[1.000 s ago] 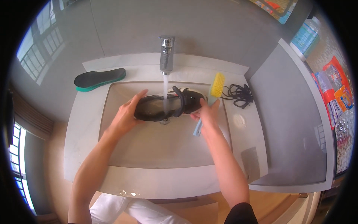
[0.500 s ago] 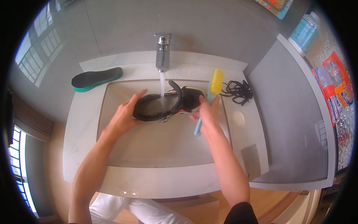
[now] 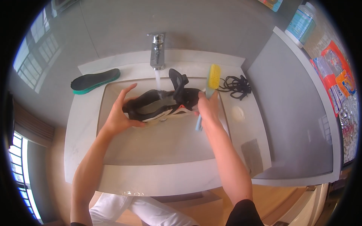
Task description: The person cleans a shoe in a sink using a brush and water. The person removes the insole, rinses the shoe under a running tap, and scrubs various parts of the shoe exterior with a brush.
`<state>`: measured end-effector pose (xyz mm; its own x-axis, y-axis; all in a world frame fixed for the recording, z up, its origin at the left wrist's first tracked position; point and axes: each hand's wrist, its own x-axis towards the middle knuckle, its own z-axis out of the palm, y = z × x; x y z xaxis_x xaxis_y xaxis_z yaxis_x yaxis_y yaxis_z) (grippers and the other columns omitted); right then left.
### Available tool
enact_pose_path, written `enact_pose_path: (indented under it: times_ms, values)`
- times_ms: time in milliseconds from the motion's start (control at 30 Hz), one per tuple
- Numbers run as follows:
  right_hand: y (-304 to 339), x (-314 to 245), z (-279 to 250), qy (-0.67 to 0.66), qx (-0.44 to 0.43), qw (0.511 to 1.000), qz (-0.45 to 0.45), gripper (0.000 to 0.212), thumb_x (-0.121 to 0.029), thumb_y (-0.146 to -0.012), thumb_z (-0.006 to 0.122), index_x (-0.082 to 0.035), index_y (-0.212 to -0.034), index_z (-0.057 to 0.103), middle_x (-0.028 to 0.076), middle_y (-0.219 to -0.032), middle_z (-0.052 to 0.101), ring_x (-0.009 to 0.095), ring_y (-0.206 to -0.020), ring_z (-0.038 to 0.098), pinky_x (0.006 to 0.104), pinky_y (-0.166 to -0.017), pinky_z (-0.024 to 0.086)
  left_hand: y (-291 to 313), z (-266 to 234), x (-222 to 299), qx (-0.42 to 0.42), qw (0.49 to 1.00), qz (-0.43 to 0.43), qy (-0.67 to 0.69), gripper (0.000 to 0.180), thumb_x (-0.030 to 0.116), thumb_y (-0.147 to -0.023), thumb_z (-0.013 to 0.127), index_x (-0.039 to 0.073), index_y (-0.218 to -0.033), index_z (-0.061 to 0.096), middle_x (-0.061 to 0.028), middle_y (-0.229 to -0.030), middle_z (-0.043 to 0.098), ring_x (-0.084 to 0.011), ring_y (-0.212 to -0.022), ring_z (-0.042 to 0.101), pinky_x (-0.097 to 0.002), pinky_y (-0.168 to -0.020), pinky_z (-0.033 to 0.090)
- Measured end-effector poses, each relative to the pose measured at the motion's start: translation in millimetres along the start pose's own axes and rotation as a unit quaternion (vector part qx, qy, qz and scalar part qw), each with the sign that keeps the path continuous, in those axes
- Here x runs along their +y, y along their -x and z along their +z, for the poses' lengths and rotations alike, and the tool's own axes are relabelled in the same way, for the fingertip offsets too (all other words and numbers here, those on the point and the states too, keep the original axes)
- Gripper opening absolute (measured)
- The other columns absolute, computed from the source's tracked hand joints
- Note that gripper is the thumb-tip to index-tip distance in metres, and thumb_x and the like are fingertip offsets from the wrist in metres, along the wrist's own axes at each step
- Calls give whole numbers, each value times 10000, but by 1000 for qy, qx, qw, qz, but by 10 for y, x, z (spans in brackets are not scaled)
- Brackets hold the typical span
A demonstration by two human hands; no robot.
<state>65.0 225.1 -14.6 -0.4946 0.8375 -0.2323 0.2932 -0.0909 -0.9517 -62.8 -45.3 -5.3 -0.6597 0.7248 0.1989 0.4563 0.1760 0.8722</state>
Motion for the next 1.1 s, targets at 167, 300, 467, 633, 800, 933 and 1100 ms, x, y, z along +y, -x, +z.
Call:
enact_pose_path:
  times_ms: [167,300,467,633,800,933,1100]
  values:
    - [-89,25,-43,24,-29,998,40,561,-235,-998,575,-50,-1482,360,150,-1065,649,227,-800,648,348,-587,522,-6,-11,128,5,959,-6,283,1101,-15,-628,911,98,-1553,324,-110,-1098,692,-194,-1105,641,-331,-995,486]
    - [-49,3,-39,83,-33,996,13,602,-269,-995,565,-23,-1503,356,133,-860,726,222,-702,687,334,-597,517,-21,27,-52,30,980,32,193,899,152,-811,853,66,-1548,344,-84,-1107,617,-151,-1020,590,-286,-945,468]
    - [-10,-38,-37,179,-21,983,-34,553,-283,-969,534,-4,-1432,419,154,-851,762,233,-801,739,374,-739,541,-8,31,-63,20,990,-4,142,799,247,-910,770,74,-1554,330,-89,-1195,560,-164,-1051,542,-281,-952,452]
    - [28,-93,-78,227,-17,972,-67,489,-265,-936,527,2,-1344,481,200,-899,756,322,-893,740,436,-867,534,-12,48,-3,13,989,-1,149,792,269,-936,743,67,-1562,302,-103,-1257,541,-194,-1112,524,-293,-992,432]
    - [-47,22,-46,233,13,968,-96,519,-278,-922,545,13,-1347,483,270,-1011,715,462,-996,681,521,-934,503,-49,81,-124,6,986,45,161,1037,314,-779,897,58,-1564,268,-155,-1311,586,-256,-1221,568,-356,-1072,430]
    - [-69,35,-25,218,10,973,-80,592,-296,-931,546,12,-1425,438,282,-1087,701,450,-1052,669,517,-962,495,-116,109,-318,31,996,54,58,1162,305,-646,976,45,-1542,283,-179,-1295,618,-269,-1225,598,-383,-1074,450]
    - [8,-86,-86,163,74,974,-139,685,-282,-952,561,25,-1521,334,312,-1252,633,445,-1187,608,478,-1045,459,-154,235,-495,39,998,-7,49,1178,297,-588,1000,-21,-1489,311,-175,-1236,647,-270,-1196,619,-373,-1054,473]
